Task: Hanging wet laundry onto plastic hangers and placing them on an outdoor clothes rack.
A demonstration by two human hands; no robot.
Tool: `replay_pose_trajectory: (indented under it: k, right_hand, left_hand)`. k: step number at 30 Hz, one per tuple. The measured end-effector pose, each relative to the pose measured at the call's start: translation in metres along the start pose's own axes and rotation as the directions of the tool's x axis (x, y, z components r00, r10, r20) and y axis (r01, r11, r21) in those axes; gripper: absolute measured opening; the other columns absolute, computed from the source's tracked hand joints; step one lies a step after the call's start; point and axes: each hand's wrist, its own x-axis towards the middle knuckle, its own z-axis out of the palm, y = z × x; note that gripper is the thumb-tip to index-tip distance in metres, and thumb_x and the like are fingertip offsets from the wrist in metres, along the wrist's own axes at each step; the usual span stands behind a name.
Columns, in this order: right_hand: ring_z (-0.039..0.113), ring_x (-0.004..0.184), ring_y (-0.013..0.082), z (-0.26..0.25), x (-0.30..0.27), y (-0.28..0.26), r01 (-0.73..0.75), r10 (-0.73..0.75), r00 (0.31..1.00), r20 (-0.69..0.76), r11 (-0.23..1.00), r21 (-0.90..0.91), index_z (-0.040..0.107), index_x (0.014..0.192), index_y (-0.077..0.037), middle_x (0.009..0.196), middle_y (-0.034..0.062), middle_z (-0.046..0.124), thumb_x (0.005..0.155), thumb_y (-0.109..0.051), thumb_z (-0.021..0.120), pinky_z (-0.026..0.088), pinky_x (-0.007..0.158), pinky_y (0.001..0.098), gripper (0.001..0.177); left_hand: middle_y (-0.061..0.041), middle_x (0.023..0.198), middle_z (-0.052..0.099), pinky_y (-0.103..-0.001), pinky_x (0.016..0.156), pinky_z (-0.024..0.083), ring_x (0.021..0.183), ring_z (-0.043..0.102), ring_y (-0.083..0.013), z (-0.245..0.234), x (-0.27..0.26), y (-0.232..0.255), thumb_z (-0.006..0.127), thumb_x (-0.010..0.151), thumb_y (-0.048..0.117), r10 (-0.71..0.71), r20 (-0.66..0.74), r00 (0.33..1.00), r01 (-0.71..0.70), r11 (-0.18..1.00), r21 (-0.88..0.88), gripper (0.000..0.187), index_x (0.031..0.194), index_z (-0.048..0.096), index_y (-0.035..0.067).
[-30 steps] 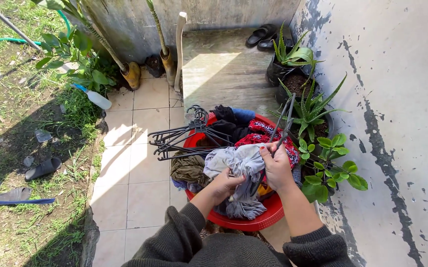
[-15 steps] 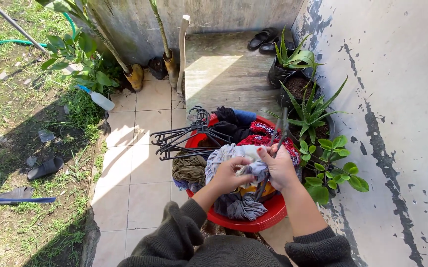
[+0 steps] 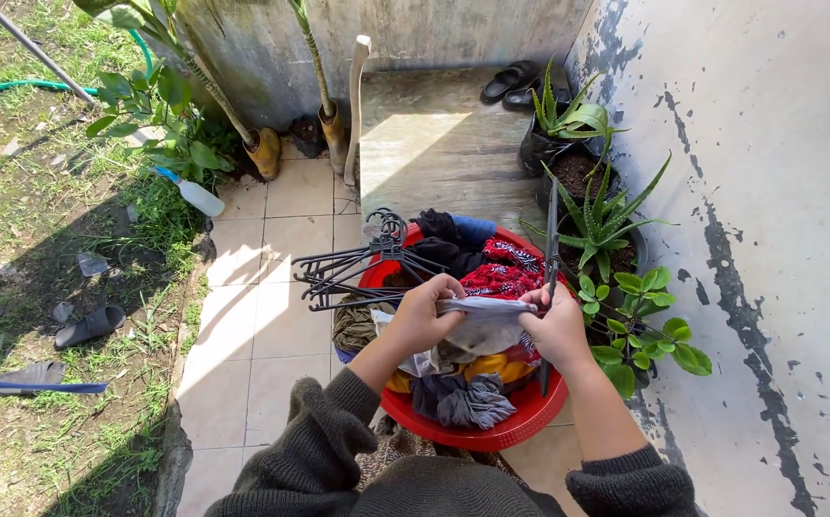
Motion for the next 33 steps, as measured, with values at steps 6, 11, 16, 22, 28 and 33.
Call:
replay_pose_trajectory:
  k: [6, 11, 16, 22, 28, 33]
  right_hand:
    - [0.056, 0.069, 0.0084, 0.002, 0.001, 0.006, -0.132, 0.132, 0.991, 0.016, 0.991, 0.005, 0.039, 0.086, -0.012, 0.091, 0.0027, 0.066, 0.085, 0.007, 0.065, 0.047, 0.06, 0.025, 0.032]
    - [0.055, 0.077, 0.0063, 0.004, -0.003, 0.01, -0.155, 0.085, 0.971, 0.223, 0.935, 0.32, 0.04, 0.09, -0.013, 0.089, -0.0017, 0.052, 0.093, 0.007, 0.067, 0.047, 0.065, 0.0234, 0.034]
    - [0.065, 0.085, 0.0126, 0.014, -0.013, -0.056, -0.169, 0.021, 0.962, 0.271, 0.828, 0.535, 0.037, 0.09, -0.016, 0.092, -0.0004, 0.053, 0.097, 0.008, 0.06, 0.06, 0.073, 0.0366, 0.034]
    - [0.067, 0.115, 0.0248, 0.028, -0.022, -0.117, -0.139, -0.095, 0.955, 0.28, 0.692, 0.709, 0.038, 0.096, -0.015, 0.112, 0.0046, 0.054, 0.098, 0.011, 0.045, 0.058, 0.096, 0.0496, 0.027]
    - [0.069, 0.118, 0.0311, 0.025, -0.021, -0.126, 0.072, -0.241, 0.959, 0.15, 0.717, 0.693, 0.037, 0.1, -0.014, 0.118, 0.007, 0.047, 0.097, 0.013, 0.04, 0.058, 0.102, 0.0553, 0.027]
    - [0.066, 0.119, 0.0257, -0.023, -0.008, -0.118, 0.339, -0.313, 0.939, -0.145, 0.763, 0.551, 0.037, 0.104, -0.013, 0.12, 0.0106, 0.052, 0.104, 0.015, 0.041, 0.05, 0.109, 0.0571, 0.028]
  left_hand:
    - [-0.005, 0.084, 0.067, -0.029, 0.07, 0.051, 0.077, 0.062, -0.0133, -0.002, 0.0, -0.019, 0.077, 0.083, 0.007, -0.045, -0.105, 0.993, 0.035, 0.995, -0.099, 0.022, 0.1, 0.064, 0.007]
    - [-0.008, 0.095, 0.065, -0.031, 0.075, 0.052, 0.087, 0.062, -0.0185, 0.002, -0.002, -0.022, 0.071, 0.082, 0.001, 0.209, -0.335, 0.919, -0.162, 0.973, 0.162, 0.018, 0.099, 0.065, 0.007]
    - [-0.014, 0.095, 0.061, -0.041, 0.079, 0.049, 0.093, 0.058, -0.0286, 0.006, -0.017, -0.01, 0.077, 0.075, 0.008, 0.399, -0.356, 0.845, -0.22, 0.866, 0.449, 0.026, 0.098, 0.066, 0.005]
    - [-0.015, 0.108, 0.064, -0.039, 0.089, 0.054, 0.1, 0.065, -0.0286, 0.033, -0.026, -0.008, 0.071, 0.083, 0.017, 0.005, -0.082, 0.997, -0.006, 1.0, -0.018, 0.039, 0.117, 0.057, 0.003]
    - [-0.022, 0.111, 0.065, -0.042, 0.085, 0.052, 0.1, 0.062, -0.0347, 0.053, 0.009, -0.058, 0.081, 0.083, 0.015, 0.246, -0.51, 0.824, -0.156, 0.964, 0.214, 0.04, 0.117, 0.068, 0.0]
    - [-0.003, 0.084, 0.069, -0.03, 0.068, 0.048, 0.074, 0.058, -0.0118, -0.001, 0.024, -0.06, 0.064, 0.098, 0.011, -0.203, -0.164, 0.965, 0.118, 0.9, -0.42, 0.013, 0.103, 0.074, 0.003]
